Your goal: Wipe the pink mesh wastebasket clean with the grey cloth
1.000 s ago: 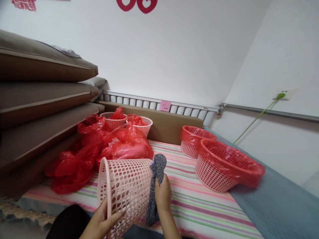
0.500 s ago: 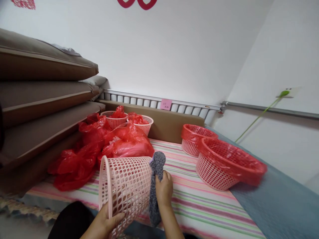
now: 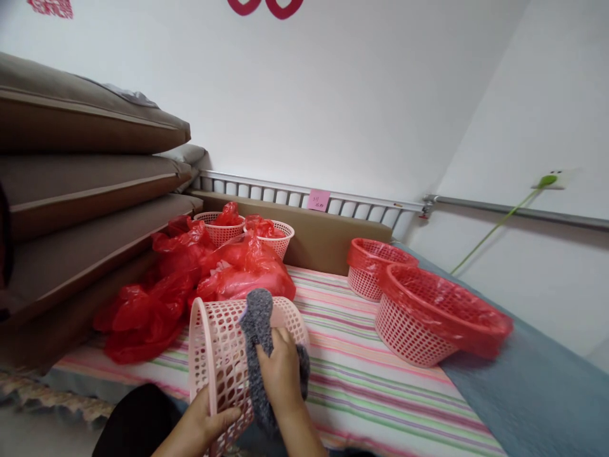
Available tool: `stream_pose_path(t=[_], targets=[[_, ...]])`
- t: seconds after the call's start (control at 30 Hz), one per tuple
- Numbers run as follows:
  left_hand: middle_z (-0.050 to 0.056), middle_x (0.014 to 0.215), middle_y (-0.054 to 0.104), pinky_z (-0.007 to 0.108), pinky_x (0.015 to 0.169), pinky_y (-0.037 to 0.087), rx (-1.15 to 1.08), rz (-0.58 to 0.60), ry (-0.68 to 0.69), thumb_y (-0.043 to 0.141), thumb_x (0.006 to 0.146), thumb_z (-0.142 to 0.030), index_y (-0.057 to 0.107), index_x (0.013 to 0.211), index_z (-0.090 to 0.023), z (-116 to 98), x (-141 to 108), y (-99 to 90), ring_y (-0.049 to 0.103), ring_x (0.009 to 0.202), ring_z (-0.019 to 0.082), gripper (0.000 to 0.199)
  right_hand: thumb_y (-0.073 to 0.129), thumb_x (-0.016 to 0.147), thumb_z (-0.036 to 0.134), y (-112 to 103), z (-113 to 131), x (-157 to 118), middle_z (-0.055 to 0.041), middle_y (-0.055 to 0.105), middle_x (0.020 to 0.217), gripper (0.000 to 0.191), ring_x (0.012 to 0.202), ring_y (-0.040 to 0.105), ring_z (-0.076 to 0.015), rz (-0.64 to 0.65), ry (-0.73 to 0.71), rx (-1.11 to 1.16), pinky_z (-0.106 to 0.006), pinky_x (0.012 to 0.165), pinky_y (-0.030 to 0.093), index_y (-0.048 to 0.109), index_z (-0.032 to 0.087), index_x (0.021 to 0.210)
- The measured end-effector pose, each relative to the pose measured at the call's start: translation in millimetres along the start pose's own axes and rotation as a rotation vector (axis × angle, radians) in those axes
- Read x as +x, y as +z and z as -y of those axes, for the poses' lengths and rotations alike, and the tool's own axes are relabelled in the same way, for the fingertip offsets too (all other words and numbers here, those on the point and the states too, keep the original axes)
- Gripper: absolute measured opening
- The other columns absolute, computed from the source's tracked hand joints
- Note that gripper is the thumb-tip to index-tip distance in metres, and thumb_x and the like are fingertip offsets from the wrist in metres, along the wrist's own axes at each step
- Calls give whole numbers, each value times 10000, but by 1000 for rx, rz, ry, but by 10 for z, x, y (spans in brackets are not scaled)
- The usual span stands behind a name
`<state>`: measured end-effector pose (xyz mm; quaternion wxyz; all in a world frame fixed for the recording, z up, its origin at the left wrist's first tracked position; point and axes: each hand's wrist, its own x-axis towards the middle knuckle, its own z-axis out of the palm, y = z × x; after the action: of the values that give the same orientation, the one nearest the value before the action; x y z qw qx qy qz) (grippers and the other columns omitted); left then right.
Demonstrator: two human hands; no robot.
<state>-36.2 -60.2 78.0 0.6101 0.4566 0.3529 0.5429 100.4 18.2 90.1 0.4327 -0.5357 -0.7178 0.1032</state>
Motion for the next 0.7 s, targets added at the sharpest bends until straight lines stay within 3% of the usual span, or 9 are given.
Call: stream_pose_path(t=[0.13,0.23,0.4,0.57,0.7], targets=[[94,1001,727,423,942,458,18,-52,-42,766,604,-268,610,1012,-162,175,-13,-99,635,1000,316,449,546,700,137,-42,445,-144,-30,606,875,167,864,570,-193,151,-95,94,-292,778,453,623,206,832],[114,1102,698,428,915,478,50,-3,-62,774,614,-286,582,1091,-158,329,-7,-177,582,1104,346,530,545,675,99,-35,599,-240,-26,603,903,225,890,565,-185,186,-132,143,-289,803,447,618,206,859],[83,1181,667,412,985,441,53,70,-26,803,592,-313,614,1091,-166,332,6,-150,573,1115,332,553,528,642,78,46,521,-318,-42,602,916,307,894,569,-202,100,-120,82,-310,808,458,609,194,914],[67,1161,681,398,947,466,13,138,-18,736,692,-312,620,1106,-200,325,-14,-145,616,1049,290,445,511,640,67,114,392,-330,-57,598,959,360,930,565,-207,42,-132,45,-310,829,452,598,184,970],[109,1253,618,473,1058,348,-16,204,12,770,620,-407,571,1198,-196,520,4,-224,523,1189,328,647,483,682,88,120,279,-249,-64,591,956,307,932,557,-212,18,-90,24,-325,828,451,588,187,953]])
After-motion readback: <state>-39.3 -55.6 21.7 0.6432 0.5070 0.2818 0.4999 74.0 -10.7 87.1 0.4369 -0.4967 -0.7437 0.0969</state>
